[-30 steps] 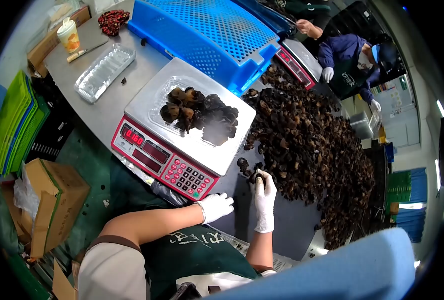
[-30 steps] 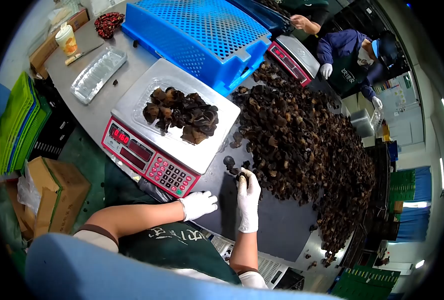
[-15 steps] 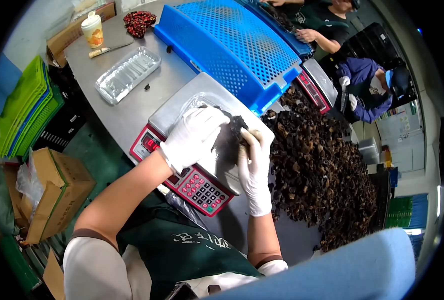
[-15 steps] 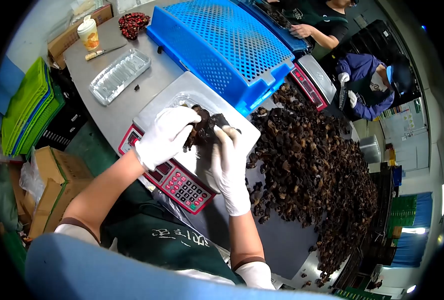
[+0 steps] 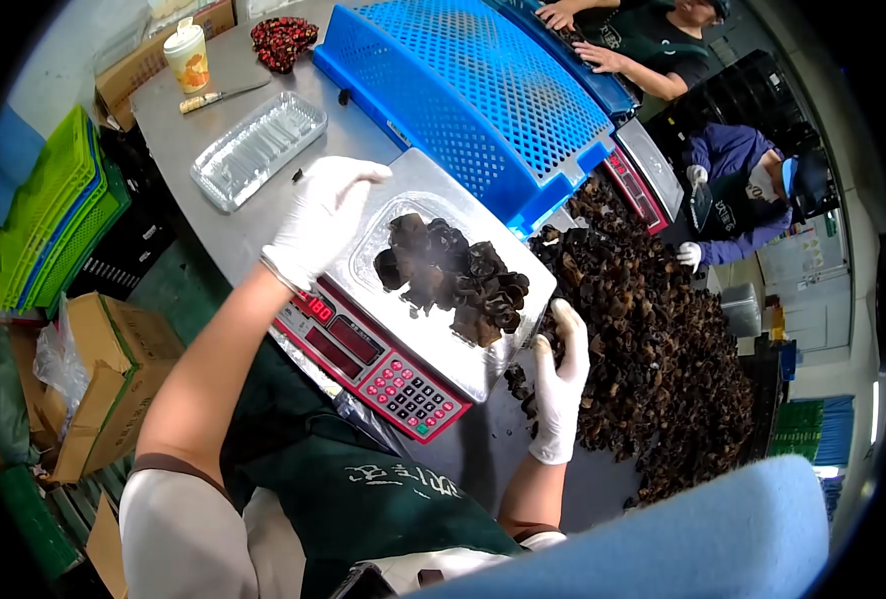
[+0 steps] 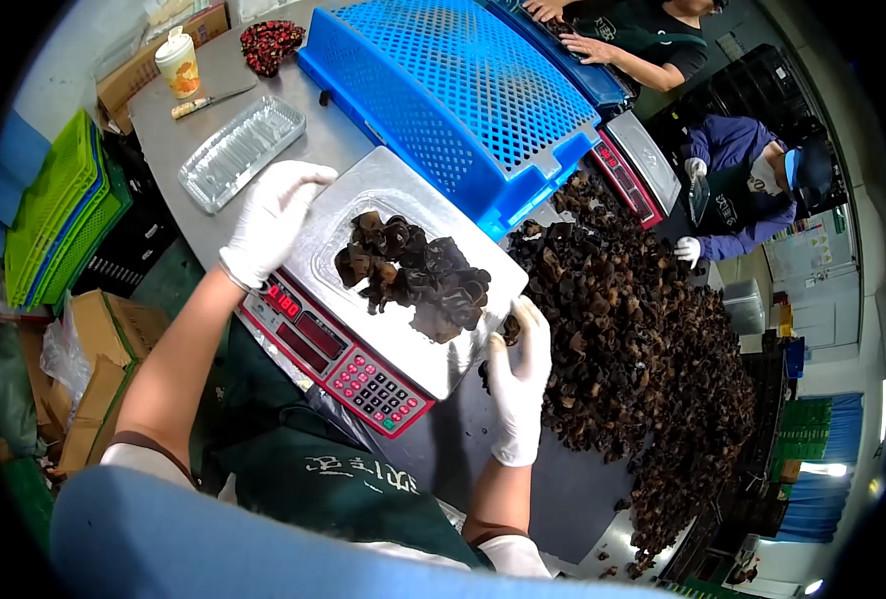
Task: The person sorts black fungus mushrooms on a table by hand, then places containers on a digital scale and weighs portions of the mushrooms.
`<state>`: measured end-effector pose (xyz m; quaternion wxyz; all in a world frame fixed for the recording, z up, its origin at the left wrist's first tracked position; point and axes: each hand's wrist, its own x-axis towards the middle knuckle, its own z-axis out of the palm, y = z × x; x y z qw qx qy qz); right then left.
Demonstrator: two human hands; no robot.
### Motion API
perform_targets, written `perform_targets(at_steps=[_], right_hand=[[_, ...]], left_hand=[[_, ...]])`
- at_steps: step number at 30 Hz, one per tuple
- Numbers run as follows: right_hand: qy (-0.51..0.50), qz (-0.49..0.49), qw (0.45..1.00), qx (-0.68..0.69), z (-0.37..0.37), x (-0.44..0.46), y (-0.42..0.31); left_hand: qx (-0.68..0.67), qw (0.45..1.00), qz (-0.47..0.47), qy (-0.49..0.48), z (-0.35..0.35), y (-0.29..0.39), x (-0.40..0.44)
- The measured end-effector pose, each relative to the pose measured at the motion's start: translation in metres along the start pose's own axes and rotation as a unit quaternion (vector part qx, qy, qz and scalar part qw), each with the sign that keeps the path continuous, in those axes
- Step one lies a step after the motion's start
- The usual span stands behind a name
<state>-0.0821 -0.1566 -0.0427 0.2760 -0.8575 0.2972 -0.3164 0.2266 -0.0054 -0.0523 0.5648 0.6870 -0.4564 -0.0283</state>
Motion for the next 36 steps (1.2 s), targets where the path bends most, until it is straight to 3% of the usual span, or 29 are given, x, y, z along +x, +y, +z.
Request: perform_targets(at_steps=[4, 5, 8, 9, 11, 12, 13, 16, 18, 21, 25, 31, 33, 36], right_hand=[[0.005, 0.208, 0.965, 0.16, -0.01, -0.03, 0.034], [0.002, 0.185, 0.972, 0.144, -0.008, -0.035, 0.042], [-0.042, 0.263, 0.955, 0.129, -0.007, -0.038, 0.039], [-0.047, 0.278, 0.949, 0.142, -0.004, -0.036, 0.038], [-0.085, 0.29, 0.947, 0.104, 0.004, -0.029, 0.032], [-0.128, 0.299, 0.938, 0.122, 0.005, -0.024, 0.026], [-0.144, 0.264, 0.953, 0.024, 0.01, -0.021, 0.027], [-0.087, 0.27, 0.951, 0.123, 0.021, -0.013, 0.02], [-0.049, 0.281, 0.94, 0.188, 0.025, -0.008, 0.025], [-0.033, 0.25, 0.956, 0.147, 0.014, 0.021, 0.024], [0.024, 0.217, 0.959, 0.178, 0.009, 0.085, 0.025], [0.008, 0.217, 0.964, 0.153, 0.028, 0.172, 0.055], [0.019, 0.225, 0.926, 0.301, 0.037, 0.186, 0.062], [0.06, 0.222, 0.903, 0.362, 0.043, 0.19, 0.058]], left_hand=[[0.107, 0.994, -0.008, -0.017, -0.017, -0.018, -0.004], [0.106, 0.994, -0.007, -0.017, -0.018, -0.021, -0.009], [0.185, 0.962, -0.117, -0.161, -0.018, -0.011, -0.02], [0.185, 0.962, -0.116, -0.161, -0.016, -0.01, -0.022], [0.226, 0.931, -0.138, -0.25, -0.01, -0.006, -0.025], [0.19, 0.958, -0.062, -0.207, -0.002, -0.009, -0.032], [0.127, 0.974, -0.062, -0.178, 0.005, -0.012, -0.036], [0.066, 0.951, -0.202, -0.226, 0.01, -0.01, -0.029], [-0.095, 0.929, -0.299, -0.195, 0.013, -0.012, -0.021], [-0.162, 0.923, -0.308, -0.166, 0.014, -0.009, 0.008], [-0.221, 0.929, -0.271, -0.12, 0.033, -0.015, 0.063], [-0.239, 0.918, -0.313, -0.041, 0.063, -0.045, 0.136], [-0.223, 0.913, -0.339, 0.037, 0.076, -0.051, 0.155], [-0.241, 0.889, -0.376, 0.095, 0.087, -0.058, 0.187]])
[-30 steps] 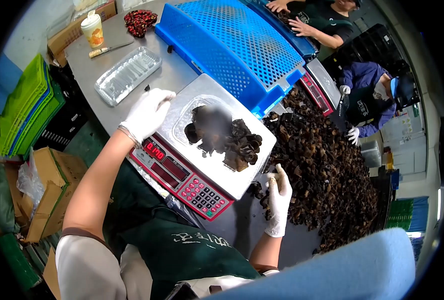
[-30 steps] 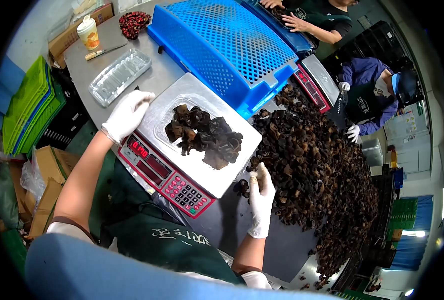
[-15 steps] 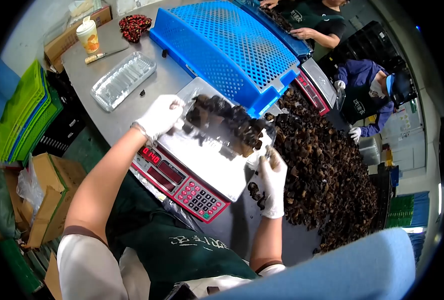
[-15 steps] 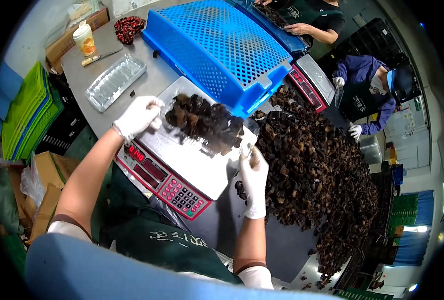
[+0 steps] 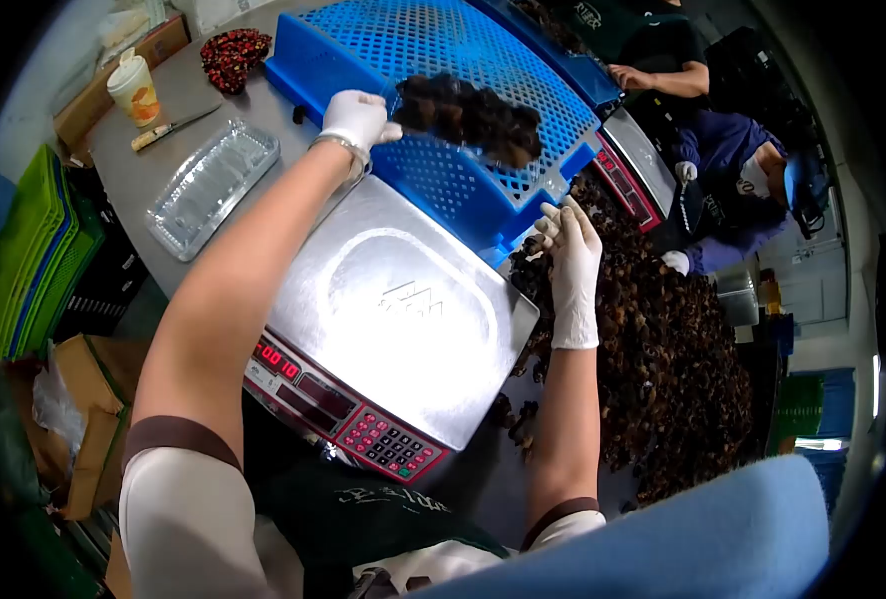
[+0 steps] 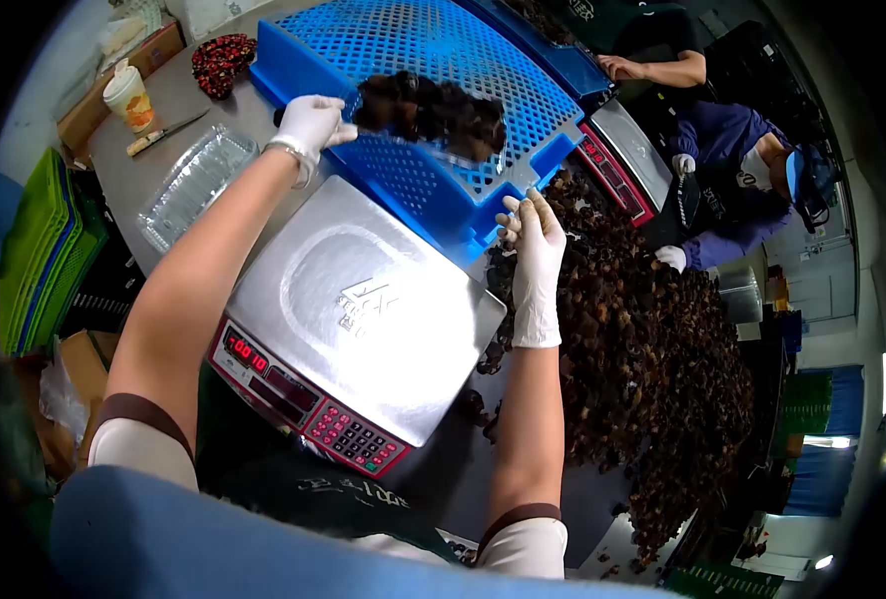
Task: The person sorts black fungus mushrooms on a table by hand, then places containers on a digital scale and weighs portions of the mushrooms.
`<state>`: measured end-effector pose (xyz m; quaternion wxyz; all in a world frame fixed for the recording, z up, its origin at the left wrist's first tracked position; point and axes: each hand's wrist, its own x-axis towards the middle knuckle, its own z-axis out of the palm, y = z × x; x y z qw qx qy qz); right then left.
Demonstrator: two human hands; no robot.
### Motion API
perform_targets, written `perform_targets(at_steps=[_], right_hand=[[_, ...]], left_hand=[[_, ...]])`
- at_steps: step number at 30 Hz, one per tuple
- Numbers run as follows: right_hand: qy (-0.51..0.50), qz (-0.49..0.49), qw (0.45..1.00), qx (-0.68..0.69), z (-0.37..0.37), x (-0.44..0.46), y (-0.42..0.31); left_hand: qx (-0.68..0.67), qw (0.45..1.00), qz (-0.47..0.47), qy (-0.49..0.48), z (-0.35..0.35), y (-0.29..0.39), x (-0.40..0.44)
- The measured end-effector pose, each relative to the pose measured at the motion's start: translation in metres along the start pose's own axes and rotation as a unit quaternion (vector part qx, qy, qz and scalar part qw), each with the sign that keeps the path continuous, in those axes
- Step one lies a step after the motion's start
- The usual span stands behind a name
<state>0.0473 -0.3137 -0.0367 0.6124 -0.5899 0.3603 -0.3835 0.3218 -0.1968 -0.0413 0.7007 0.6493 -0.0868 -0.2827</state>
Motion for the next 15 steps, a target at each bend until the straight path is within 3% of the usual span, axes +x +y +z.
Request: perform_targets(at_steps=[3, 4, 5, 6, 7, 8, 10, 12, 13, 15], right_hand=[[-0.031, -0.012, 0.999, 0.013, -0.002, -0.01, -0.003], [-0.032, -0.02, 0.999, 0.001, -0.005, -0.015, -0.004], [-0.034, -0.027, 0.999, -0.011, -0.008, -0.022, -0.006], [-0.034, -0.036, 0.999, -0.022, -0.016, -0.027, -0.005], [-0.031, -0.033, 0.998, -0.041, -0.023, -0.033, -0.007], [-0.016, -0.023, 0.999, -0.044, -0.032, -0.04, -0.006], [0.015, -0.001, 0.999, -0.036, -0.055, -0.055, 0.0], [0.039, 0.011, 0.999, -0.007, -0.09, -0.069, 0.018], [0.049, 0.009, 0.999, 0.012, -0.108, -0.077, 0.029], [0.085, 0.018, 0.996, 0.014, -0.138, -0.097, 0.043]], left_hand=[[-0.04, 0.999, 0.004, 0.005, 0.021, 0.002, 0.03], [0.016, 0.999, 0.043, 0.012, 0.026, 0.007, 0.036], [-0.066, 0.998, 0.023, 0.006, 0.029, 0.007, 0.037], [-0.064, 0.996, 0.062, -0.01, 0.024, 0.007, 0.042], [-0.06, 0.993, 0.1, -0.024, 0.012, 0.006, 0.051], [0.069, 0.979, 0.191, 0.012, -0.006, -0.008, 0.08], [0.008, 0.988, 0.153, 0.021, -0.047, 0.007, 0.064], [0.172, 0.952, 0.235, 0.089, -0.105, -0.002, 0.061], [0.328, 0.889, 0.298, 0.113, -0.143, -0.015, 0.067], [0.429, 0.869, 0.218, 0.117, -0.195, -0.034, 0.051]])
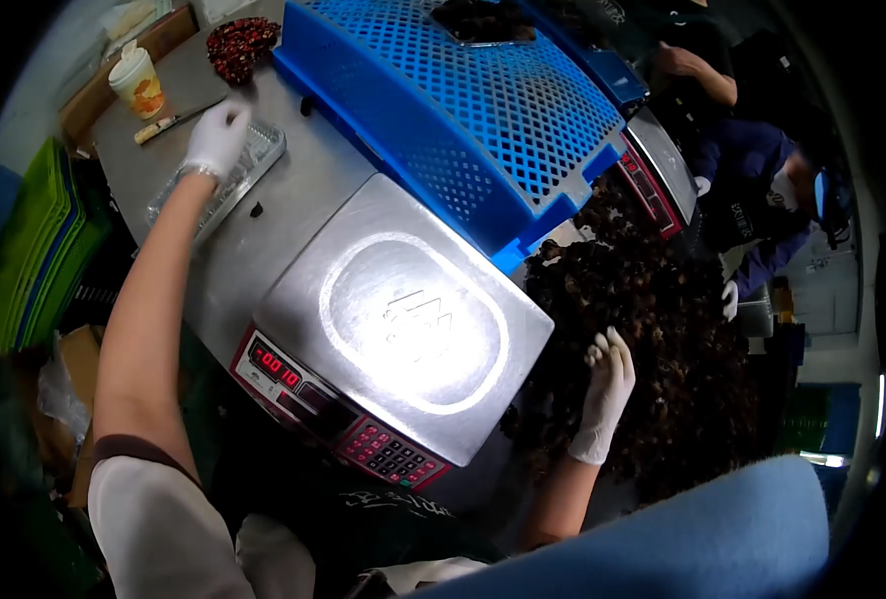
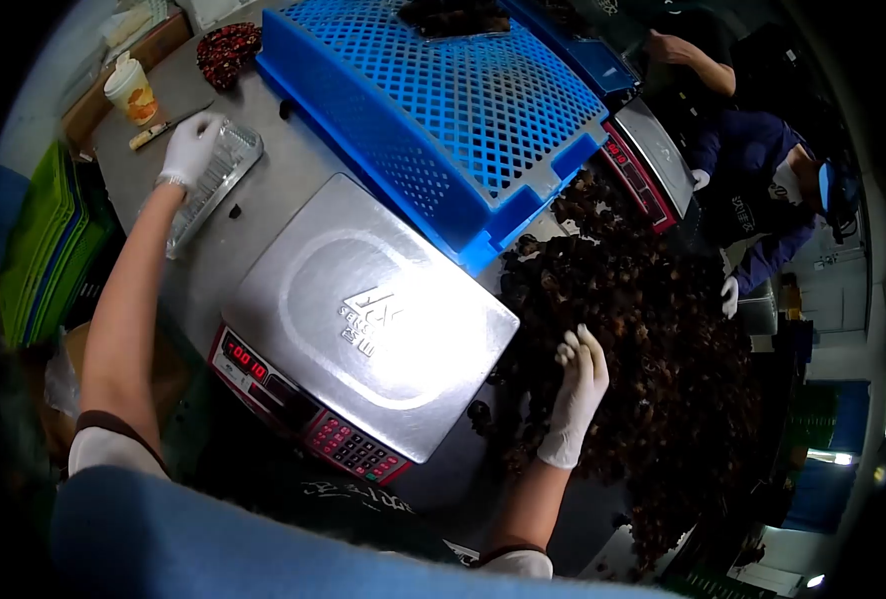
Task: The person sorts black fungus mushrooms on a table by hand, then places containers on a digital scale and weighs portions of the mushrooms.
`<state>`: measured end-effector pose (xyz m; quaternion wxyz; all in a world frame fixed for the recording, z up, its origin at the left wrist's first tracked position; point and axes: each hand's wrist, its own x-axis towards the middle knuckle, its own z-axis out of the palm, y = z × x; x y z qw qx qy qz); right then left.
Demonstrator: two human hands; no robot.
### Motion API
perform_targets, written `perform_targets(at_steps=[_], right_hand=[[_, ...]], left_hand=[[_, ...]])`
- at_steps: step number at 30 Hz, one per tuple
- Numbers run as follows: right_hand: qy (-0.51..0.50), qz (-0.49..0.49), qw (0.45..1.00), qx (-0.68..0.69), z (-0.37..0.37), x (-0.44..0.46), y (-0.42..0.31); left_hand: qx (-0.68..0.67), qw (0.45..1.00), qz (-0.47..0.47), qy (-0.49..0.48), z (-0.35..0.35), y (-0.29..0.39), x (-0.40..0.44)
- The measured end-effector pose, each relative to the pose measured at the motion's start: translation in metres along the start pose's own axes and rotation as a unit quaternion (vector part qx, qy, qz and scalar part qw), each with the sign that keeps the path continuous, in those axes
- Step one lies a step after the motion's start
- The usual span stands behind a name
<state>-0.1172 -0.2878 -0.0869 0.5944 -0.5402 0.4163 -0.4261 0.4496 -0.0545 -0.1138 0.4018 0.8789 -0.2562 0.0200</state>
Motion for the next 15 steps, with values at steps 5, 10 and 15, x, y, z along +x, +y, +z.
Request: perform_targets(at_steps=[5, 10, 15], right_hand=[[0.062, 0.031, 0.997, 0.017, -0.063, -0.043, 0.028], [0.077, 0.041, 0.995, 0.047, -0.096, -0.086, 0.034], [0.126, 0.055, 0.99, 0.018, -0.121, -0.135, 0.033]], left_hand=[[0.142, 0.986, -0.025, -0.081, -0.025, -0.054, -0.074], [0.131, 0.984, -0.064, -0.104, -0.015, -0.068, -0.089], [0.161, 0.983, 0.06, -0.06, -0.012, -0.058, -0.103]])
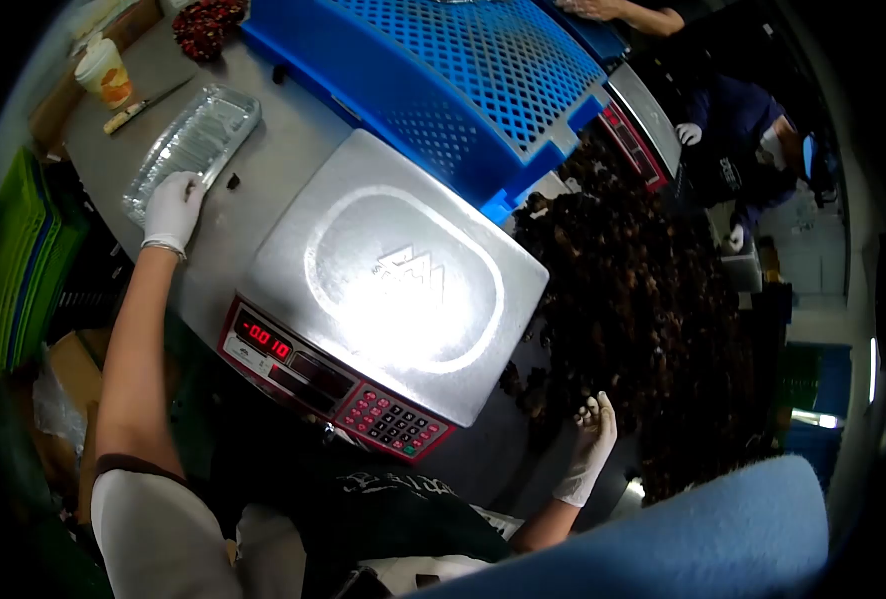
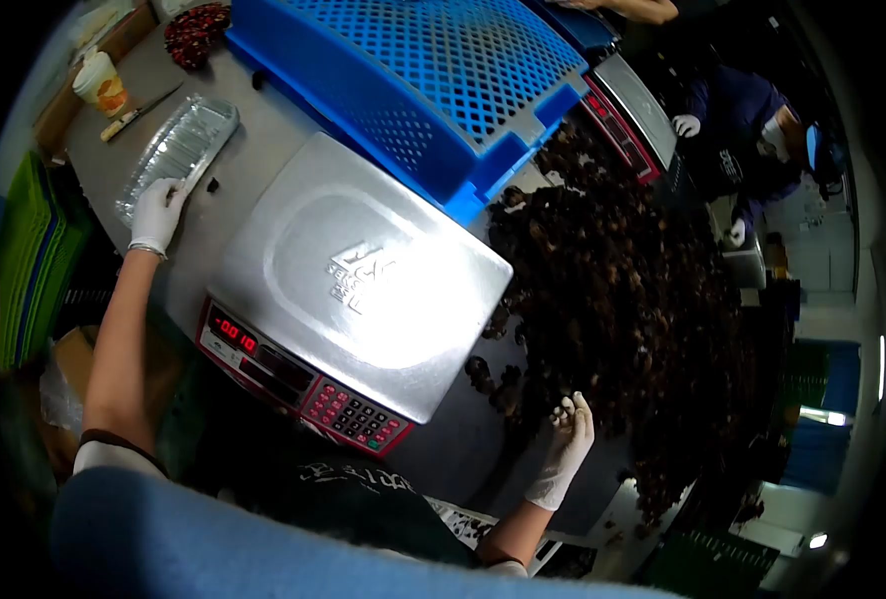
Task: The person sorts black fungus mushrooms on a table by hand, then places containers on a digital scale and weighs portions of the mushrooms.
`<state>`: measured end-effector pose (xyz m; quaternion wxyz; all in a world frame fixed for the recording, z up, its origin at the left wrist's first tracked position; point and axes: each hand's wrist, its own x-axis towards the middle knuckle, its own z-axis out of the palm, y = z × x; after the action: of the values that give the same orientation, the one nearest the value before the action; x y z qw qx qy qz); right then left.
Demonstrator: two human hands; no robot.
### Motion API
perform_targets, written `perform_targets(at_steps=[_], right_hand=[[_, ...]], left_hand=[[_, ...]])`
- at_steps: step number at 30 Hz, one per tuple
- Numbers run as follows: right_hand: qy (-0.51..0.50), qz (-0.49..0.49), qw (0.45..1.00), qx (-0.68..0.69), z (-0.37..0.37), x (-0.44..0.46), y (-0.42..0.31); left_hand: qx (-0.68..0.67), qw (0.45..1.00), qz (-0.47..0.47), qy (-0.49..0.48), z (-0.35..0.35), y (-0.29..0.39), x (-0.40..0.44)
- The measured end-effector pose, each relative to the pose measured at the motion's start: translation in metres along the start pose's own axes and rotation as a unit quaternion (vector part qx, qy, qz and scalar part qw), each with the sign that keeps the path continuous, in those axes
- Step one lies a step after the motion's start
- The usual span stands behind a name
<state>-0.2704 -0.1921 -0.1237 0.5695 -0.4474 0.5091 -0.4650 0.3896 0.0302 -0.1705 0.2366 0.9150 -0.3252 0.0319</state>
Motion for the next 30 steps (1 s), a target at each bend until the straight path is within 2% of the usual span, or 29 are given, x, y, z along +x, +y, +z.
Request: perform_targets(at_steps=[1, 2, 3, 6, 7, 9, 11, 13, 14, 15, 16, 17, 18, 19, 22, 23, 25, 26, 27, 28, 30], right_hand=[[-0.007, 0.007, 1.0, 0.004, -0.008, -0.007, 0.002], [0.015, 0.017, 1.0, 0.016, -0.015, -0.014, 0.006], [0.019, 0.022, 0.999, 0.015, -0.017, -0.019, 0.006], [0.017, 0.012, 0.999, -0.039, -0.025, -0.033, 0.012], [0.022, 0.009, 0.999, -0.036, -0.025, -0.036, 0.013], [0.026, 0.023, 0.998, -0.045, -0.02, -0.041, 0.016], [0.051, 0.029, 0.994, -0.088, -0.012, -0.041, 0.018], [0.004, 0.015, 0.998, -0.063, -0.016, -0.037, 0.03], [0.023, -0.006, 0.988, -0.151, -0.012, -0.033, 0.032], [0.02, -0.005, 0.989, -0.147, -0.001, -0.03, 0.03], [0.001, -0.064, 0.97, -0.233, 0.015, -0.027, 0.027], [-0.017, -0.123, 0.941, -0.316, 0.031, -0.024, 0.023], [-0.035, -0.138, 0.925, -0.352, 0.042, -0.018, 0.023], [-0.061, -0.19, 0.903, -0.38, 0.061, -0.013, 0.019], [-0.143, -0.347, 0.796, -0.475, 0.115, 0.004, 0.017], [-0.178, -0.353, 0.771, -0.5, 0.13, 0.013, 0.02], [-0.172, -0.355, 0.702, -0.592, 0.159, 0.018, 0.029], [-0.169, -0.354, 0.667, -0.634, 0.171, 0.019, 0.038], [-0.165, -0.351, 0.629, -0.674, 0.175, 0.018, 0.046], [-0.168, -0.353, 0.631, -0.671, 0.17, 0.02, 0.052], [-0.173, -0.325, 0.691, -0.622, 0.159, 0.025, 0.059]], left_hand=[[-0.017, 1.0, -0.019, -0.006, -0.001, 0.001, -0.004], [0.007, 1.0, 0.004, 0.007, 0.001, 0.001, -0.006], [-0.009, 1.0, -0.017, 0.014, 0.003, 0.001, -0.004], [-0.036, 0.994, -0.093, -0.041, -0.001, 0.001, 0.008], [-0.038, 0.995, -0.088, -0.041, 0.005, -0.013, 0.012], [-0.138, 0.984, -0.105, -0.048, 0.028, -0.051, 0.021], [-0.144, 0.983, -0.109, -0.038, 0.034, -0.05, 0.024], [-0.06, 0.976, -0.193, 0.087, 0.017, -0.014, 0.023], [-0.057, 0.976, -0.193, 0.09, 0.005, -0.001, 0.025], [-0.067, 0.981, -0.069, 0.17, -0.008, 0.014, 0.028], [-0.076, 0.964, 0.058, 0.247, -0.026, 0.038, 0.027], [-0.111, 0.96, 0.105, 0.234, -0.044, 0.067, 0.019], [-0.146, 0.953, 0.152, 0.22, -0.066, 0.104, 0.003], [-0.207, 0.948, 0.179, 0.163, -0.083, 0.135, -0.016], [-0.147, 0.905, 0.385, 0.106, -0.096, 0.179, -0.062], [-0.137, 0.891, 0.427, 0.069, -0.096, 0.184, -0.072], [-0.103, 0.897, 0.428, -0.047, -0.087, 0.177, -0.088], [-0.098, 0.897, 0.429, -0.047, -0.089, 0.178, -0.095], [-0.071, 0.906, 0.406, -0.101, -0.091, 0.179, -0.103], [-0.044, 0.911, 0.379, -0.155, -0.094, 0.18, -0.111], [-0.07, 0.917, 0.373, -0.125, -0.102, 0.197, -0.127]])
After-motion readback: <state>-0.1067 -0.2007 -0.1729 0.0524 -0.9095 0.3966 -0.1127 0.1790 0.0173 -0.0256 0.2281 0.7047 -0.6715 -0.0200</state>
